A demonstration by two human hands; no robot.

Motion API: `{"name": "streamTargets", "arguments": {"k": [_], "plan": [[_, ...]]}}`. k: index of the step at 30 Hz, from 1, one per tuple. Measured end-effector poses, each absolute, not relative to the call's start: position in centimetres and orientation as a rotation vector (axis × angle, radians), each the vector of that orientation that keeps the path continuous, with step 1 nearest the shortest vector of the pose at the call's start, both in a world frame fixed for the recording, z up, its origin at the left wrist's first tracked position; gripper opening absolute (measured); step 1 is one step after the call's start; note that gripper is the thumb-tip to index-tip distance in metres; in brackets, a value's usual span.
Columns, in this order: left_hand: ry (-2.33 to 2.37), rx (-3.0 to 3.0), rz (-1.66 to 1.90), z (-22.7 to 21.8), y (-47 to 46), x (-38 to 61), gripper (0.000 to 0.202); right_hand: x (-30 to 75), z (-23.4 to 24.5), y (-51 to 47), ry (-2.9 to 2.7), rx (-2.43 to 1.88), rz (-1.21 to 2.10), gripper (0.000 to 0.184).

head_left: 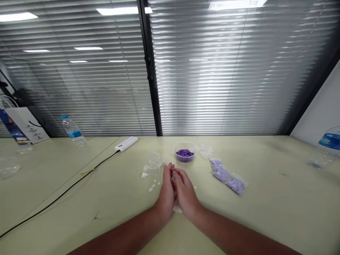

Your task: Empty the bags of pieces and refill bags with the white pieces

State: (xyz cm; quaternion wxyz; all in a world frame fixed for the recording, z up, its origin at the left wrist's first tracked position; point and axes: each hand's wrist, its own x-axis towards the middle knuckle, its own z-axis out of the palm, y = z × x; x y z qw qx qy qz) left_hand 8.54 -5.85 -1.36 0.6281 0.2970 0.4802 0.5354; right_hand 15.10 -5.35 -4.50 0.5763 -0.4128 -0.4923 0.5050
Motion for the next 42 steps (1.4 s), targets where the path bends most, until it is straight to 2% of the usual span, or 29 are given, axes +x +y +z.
{"name": "streamTargets", "arguments": {"k": [4, 6, 10, 12, 16, 22, 26, 32, 42], "plan": [[1.140, 0.737, 1.258, -1.1, -5.3, 7.3, 0.081, 15.7, -4.6, -5.3, -1.572, -0.991, 0.805, 0.023], [1.129, 0.769, 1.297, -0.2, -5.0, 6.1, 0.081, 16.3, -4.6, -5.2, -1.745, -0.994, 0.641, 0.022], [1.068, 0.891, 1.428, 2.0, -4.3, 3.8, 0.072, 17.5, -4.5, -4.8, -2.040, -0.972, 0.349, 0.046], [1.025, 0.970, 1.470, 2.6, -3.7, 2.8, 0.070, 17.8, -4.6, -4.6, -2.147, -0.964, 0.281, 0.052], [1.026, 1.141, 1.474, 2.1, -2.3, 1.2, 0.067, 17.8, -4.8, -3.9, -2.262, -0.967, 0.202, 0.040], [1.206, 1.466, 1.427, 0.2, -2.2, -0.4, 0.040, 18.3, -4.6, -2.3, -2.302, -0.909, 0.216, 0.019], [1.185, 1.743, 1.273, 0.0, -3.1, -1.0, 0.035, 18.9, -4.3, -1.4, -2.340, -0.852, 0.199, 0.012], [1.215, 2.248, 1.112, 0.3, -3.6, -1.7, 0.022, 19.2, -4.5, -1.2, -2.433, -0.868, 0.098, 0.012], [1.279, 2.313, 1.253, 0.3, -3.4, -1.9, 0.022, 20.0, -4.4, -1.2, -2.496, -0.883, 0.035, 0.033]]}}
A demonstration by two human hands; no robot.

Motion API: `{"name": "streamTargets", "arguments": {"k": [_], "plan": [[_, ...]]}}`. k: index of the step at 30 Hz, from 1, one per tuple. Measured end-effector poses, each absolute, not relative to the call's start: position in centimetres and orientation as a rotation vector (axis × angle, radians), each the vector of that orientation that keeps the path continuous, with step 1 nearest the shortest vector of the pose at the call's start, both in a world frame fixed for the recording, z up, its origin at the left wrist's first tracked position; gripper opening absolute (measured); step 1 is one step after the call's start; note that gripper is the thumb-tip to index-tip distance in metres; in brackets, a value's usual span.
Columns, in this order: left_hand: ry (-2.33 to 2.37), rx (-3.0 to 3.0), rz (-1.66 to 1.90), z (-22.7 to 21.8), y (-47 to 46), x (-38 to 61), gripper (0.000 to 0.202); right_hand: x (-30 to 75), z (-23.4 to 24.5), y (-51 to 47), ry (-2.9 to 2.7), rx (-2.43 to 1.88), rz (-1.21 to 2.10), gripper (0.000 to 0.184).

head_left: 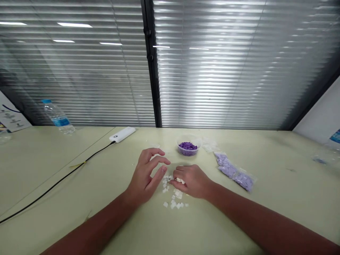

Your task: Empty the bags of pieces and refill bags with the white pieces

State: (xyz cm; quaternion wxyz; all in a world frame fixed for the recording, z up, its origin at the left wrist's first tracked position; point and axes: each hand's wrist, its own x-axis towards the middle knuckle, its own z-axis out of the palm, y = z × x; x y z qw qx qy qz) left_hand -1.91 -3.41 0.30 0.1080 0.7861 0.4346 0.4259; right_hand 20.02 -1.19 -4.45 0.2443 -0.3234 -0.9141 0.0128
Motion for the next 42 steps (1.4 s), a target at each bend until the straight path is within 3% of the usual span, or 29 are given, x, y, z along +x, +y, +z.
{"name": "streamTargets", "arguments": {"k": [7, 12, 16, 21, 27, 31, 38, 42], "plan": [[1.516, 2.313, 1.330, 1.0, -1.7, -3.0, 0.025, 20.8, -4.2, -0.6, -2.332, -0.985, 0.277, 0.034], [1.777, 2.254, 0.992, 0.6, 0.9, -4.6, 0.039, 21.3, -2.9, 0.0, -2.003, -1.090, 0.807, 0.042], [1.883, 2.294, 0.667, -0.2, 1.8, -5.3, 0.058, 21.6, -1.6, 0.7, -1.438, -1.157, 1.280, 0.047], [2.229, 2.229, 0.695, -0.3, 1.7, -6.0, 0.071, 22.0, -0.4, 1.1, -1.037, -0.951, 1.632, 0.046], [2.222, 2.211, 0.472, 0.0, 1.4, -6.5, 0.068, 22.6, -0.3, 1.5, -0.907, -0.926, 1.695, 0.044], [2.147, 2.167, 0.444, 0.1, 1.1, -5.8, 0.056, 22.5, -0.8, 1.5, -0.912, -0.914, 1.691, 0.047], [1.984, 1.973, 0.633, -0.1, 1.3, -5.3, 0.037, 22.0, -2.0, 1.6, -0.953, -0.936, 1.662, 0.050], [1.633, 1.705, 0.957, 0.3, 1.4, -4.7, 0.041, 21.9, -2.3, 1.9, -0.964, -0.934, 1.652, 0.050]]}}
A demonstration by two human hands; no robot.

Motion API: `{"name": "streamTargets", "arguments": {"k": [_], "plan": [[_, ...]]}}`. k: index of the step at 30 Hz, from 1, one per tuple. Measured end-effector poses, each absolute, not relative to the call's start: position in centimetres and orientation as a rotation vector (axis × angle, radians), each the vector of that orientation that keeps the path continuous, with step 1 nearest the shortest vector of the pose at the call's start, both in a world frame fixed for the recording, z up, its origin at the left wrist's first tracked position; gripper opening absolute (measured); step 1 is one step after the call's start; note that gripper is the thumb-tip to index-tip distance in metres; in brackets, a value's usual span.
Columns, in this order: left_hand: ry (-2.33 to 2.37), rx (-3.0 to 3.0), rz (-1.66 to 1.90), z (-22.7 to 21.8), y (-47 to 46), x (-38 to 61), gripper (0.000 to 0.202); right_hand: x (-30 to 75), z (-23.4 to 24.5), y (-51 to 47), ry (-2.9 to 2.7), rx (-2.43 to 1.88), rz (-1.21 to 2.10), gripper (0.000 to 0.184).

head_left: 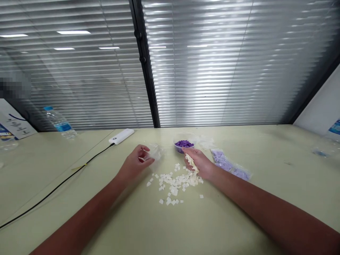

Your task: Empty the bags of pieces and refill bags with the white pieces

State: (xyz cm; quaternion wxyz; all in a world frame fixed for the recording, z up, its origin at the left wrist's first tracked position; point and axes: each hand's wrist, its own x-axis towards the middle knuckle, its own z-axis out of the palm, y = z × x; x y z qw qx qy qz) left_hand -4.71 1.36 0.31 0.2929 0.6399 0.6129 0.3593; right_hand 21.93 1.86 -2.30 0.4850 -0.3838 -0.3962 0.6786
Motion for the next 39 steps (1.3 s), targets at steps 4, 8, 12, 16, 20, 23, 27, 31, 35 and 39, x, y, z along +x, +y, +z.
{"name": "streamTargets", "arguments": {"k": [4, 8, 12, 16, 20, 23, 27, 31, 35, 39], "plan": [[1.294, 1.357, 1.058, 0.7, 0.8, -3.7, 0.038, 21.9, -2.4, 1.9, -0.957, -0.935, 1.652, 0.050], [1.132, 1.137, 0.963, 1.0, -0.1, -2.9, 0.038, 21.9, -2.3, 2.0, -0.948, -0.933, 1.656, 0.050], [1.064, 0.997, 0.787, 1.6, -0.9, -2.8, 0.048, 21.8, -2.4, 1.9, -0.935, -0.925, 1.674, 0.049], [1.029, 0.888, 0.843, 2.3, -1.2, -2.8, 0.036, 21.2, -2.3, 1.2, -0.925, -0.912, 1.717, 0.046], [0.829, 0.861, 0.841, 2.6, -1.1, -2.6, 0.012, 20.7, -1.5, 0.4, -0.921, -0.901, 1.767, 0.044], [0.759, 0.817, 0.841, 2.6, -1.2, -2.3, 0.024, 20.8, -0.4, 0.2, -0.912, -0.886, 1.783, 0.044], [0.794, 0.806, 0.864, 2.4, -1.4, -1.8, 0.048, 21.4, 0.5, 0.4, -0.893, -0.871, 1.751, 0.044], [0.833, 0.960, 0.848, 2.0, -1.7, -1.4, 0.048, 21.4, 0.1, 0.5, -0.876, -0.881, 1.748, 0.046], [0.940, 1.284, 0.800, 1.5, -2.4, -1.1, 0.046, 21.0, 0.1, 0.4, -0.887, -0.863, 1.743, 0.044], [0.988, 1.478, 0.695, 1.5, -3.2, -0.4, 0.040, 20.6, 1.7, 0.2, -0.906, -0.775, 1.731, 0.043]]}}
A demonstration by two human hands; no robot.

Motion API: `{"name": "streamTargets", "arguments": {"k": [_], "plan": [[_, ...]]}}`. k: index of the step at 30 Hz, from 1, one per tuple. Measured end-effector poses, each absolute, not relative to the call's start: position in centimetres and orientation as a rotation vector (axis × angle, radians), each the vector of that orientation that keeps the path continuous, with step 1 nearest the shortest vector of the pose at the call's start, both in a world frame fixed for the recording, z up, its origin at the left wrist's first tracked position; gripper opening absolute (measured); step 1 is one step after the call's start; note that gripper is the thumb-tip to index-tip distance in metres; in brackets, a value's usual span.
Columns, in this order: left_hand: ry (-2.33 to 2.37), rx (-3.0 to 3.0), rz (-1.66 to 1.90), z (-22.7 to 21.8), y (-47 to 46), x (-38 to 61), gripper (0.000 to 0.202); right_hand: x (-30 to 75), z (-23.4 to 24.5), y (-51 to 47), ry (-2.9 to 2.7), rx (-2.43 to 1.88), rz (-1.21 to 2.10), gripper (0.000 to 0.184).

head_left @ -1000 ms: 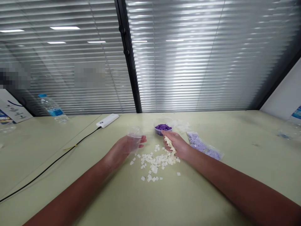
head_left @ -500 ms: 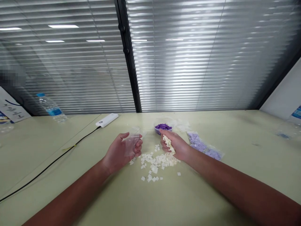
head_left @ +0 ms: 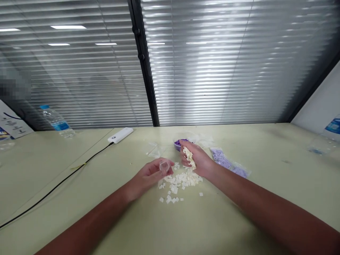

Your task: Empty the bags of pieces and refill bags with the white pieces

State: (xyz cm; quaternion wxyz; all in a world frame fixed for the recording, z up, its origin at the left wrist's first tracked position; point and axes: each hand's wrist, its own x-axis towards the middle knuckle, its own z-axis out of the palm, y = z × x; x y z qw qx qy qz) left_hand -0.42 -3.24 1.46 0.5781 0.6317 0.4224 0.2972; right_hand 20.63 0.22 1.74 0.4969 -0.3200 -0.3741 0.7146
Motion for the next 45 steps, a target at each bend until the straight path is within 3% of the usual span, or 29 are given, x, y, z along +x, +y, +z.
{"name": "streamTargets", "arguments": {"k": [9, 22, 45], "plan": [[0.935, 1.472, 0.719, 0.8, -4.1, 4.6, 0.044, 20.3, 6.3, 0.4, -0.819, -0.542, 1.689, 0.042], [1.048, 1.498, 0.921, -0.2, -3.5, 6.6, 0.038, 19.3, 3.2, 1.8, -0.891, -0.598, 1.556, 0.045], [1.187, 1.722, 0.973, -1.3, -3.9, 5.5, 0.047, 18.8, 3.1, 1.1, -0.776, -0.674, 1.631, 0.035]]}}
